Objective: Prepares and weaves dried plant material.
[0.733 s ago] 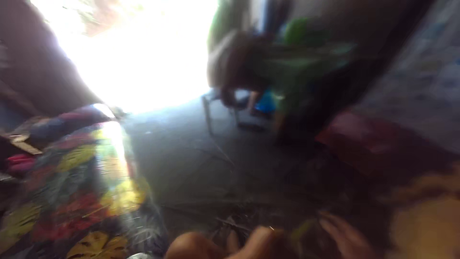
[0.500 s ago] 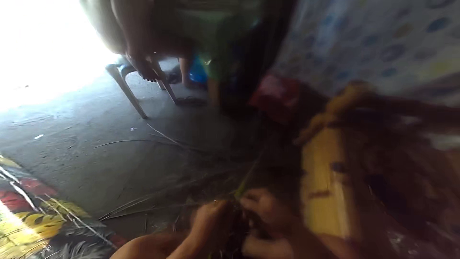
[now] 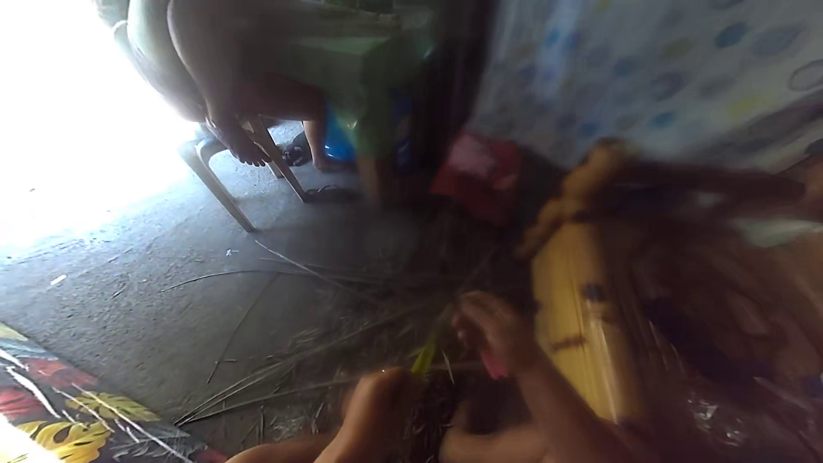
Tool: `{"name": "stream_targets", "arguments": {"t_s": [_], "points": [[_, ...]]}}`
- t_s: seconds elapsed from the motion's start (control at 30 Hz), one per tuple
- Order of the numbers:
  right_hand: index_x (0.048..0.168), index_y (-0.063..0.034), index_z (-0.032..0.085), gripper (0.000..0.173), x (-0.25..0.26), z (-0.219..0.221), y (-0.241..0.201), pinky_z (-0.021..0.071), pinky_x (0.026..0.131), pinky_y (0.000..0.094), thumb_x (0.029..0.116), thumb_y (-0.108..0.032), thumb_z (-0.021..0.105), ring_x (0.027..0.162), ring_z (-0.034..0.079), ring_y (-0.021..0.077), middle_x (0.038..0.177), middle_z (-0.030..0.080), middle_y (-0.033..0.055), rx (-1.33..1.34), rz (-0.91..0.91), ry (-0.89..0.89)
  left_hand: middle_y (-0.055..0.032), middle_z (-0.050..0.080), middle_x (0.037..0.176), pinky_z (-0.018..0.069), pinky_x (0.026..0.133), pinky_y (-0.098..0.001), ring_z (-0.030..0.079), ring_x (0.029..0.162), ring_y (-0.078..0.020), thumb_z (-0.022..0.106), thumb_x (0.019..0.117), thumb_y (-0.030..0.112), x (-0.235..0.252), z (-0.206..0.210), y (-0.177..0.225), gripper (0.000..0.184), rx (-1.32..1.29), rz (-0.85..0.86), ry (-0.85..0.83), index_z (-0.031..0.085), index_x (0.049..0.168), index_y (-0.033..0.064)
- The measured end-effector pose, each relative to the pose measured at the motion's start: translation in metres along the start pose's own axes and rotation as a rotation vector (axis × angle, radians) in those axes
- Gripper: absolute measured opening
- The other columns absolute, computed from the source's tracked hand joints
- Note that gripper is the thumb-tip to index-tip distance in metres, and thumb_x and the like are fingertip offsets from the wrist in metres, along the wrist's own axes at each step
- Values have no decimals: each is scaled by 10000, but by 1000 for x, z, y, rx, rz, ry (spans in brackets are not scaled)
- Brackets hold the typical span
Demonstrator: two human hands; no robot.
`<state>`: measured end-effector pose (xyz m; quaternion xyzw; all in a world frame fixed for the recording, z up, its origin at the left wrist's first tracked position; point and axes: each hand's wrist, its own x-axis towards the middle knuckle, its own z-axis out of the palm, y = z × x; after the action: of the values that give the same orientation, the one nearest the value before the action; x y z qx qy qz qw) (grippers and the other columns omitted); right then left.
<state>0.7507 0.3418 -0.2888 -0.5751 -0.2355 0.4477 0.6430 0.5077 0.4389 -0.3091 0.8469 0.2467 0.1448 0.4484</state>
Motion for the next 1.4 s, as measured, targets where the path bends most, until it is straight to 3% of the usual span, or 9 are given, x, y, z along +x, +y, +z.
{"name": "stream_targets", "arguments": {"t_s": [0.1,0.2,0.4,0.57,0.87,1.03,1.17,1.27,1.4], "points": [[1171,6,644,234,1,-2,0,539,477,264,1073,-133,483,550,627,133,811,709,79,-120,-79,202,33,624,665,494,517,-231,562,550,-37,595,1024,240,2,-4,0,238,-153,-15,-58,718,881,95],[1286,16,597,278,4,-13,-10,549,490,271,1094,-135,465,568,641,147,851,716,98,-73,-82,371,39,633,672,501,524,-225,572,558,-31,592,1022,221,2,-6,0,221,-196,-26,-68,726,893,101],[1391,-35,588,367,-17,6,-7,537,514,270,1054,-160,510,588,624,132,852,704,88,-100,97,-162,25,652,704,527,553,-237,602,590,-52,572,1040,209,6,-7,-2,227,-281,-36,-100,727,926,89],[1281,-9,653,279,-17,10,2,534,492,248,1052,-126,546,552,621,120,800,706,96,10,125,-213,-3,659,707,539,544,-259,615,587,-80,566,1051,208,7,-9,-4,243,-420,-4,-141,728,937,68],[1357,21,573,333,8,-19,-16,521,484,254,1084,-123,448,549,595,122,793,677,97,199,-48,101,-25,662,720,548,556,-275,620,601,-97,557,1059,196,4,-10,-2,249,-498,-23,-270,721,942,50],[1367,16,552,324,10,-20,-18,524,467,260,1102,-125,430,540,603,134,824,686,119,273,-112,361,-40,629,726,540,553,-283,599,596,-116,502,1084,228,5,-14,0,279,-673,-160,-319,691,978,51],[1381,-16,567,358,-17,3,-8,543,518,270,1065,-159,475,589,618,122,830,689,71,37,28,-57,-50,620,734,546,564,-298,602,606,-136,511,1077,224,7,-11,-1,255,-689,-229,-236,672,979,52],[1162,-29,670,231,-31,22,8,541,506,263,1046,-185,546,562,622,115,798,706,58,-68,203,-366,-43,600,718,534,558,-296,590,594,-132,507,1074,217,7,-9,-2,249,-670,-244,-171,658,963,54],[1071,-40,667,190,-31,29,23,528,505,251,1043,-201,569,567,621,110,776,697,59,-25,198,-520,-28,586,706,515,543,-280,563,576,-110,503,1080,227,7,-13,0,263,-751,-241,-176,668,976,51]]}}
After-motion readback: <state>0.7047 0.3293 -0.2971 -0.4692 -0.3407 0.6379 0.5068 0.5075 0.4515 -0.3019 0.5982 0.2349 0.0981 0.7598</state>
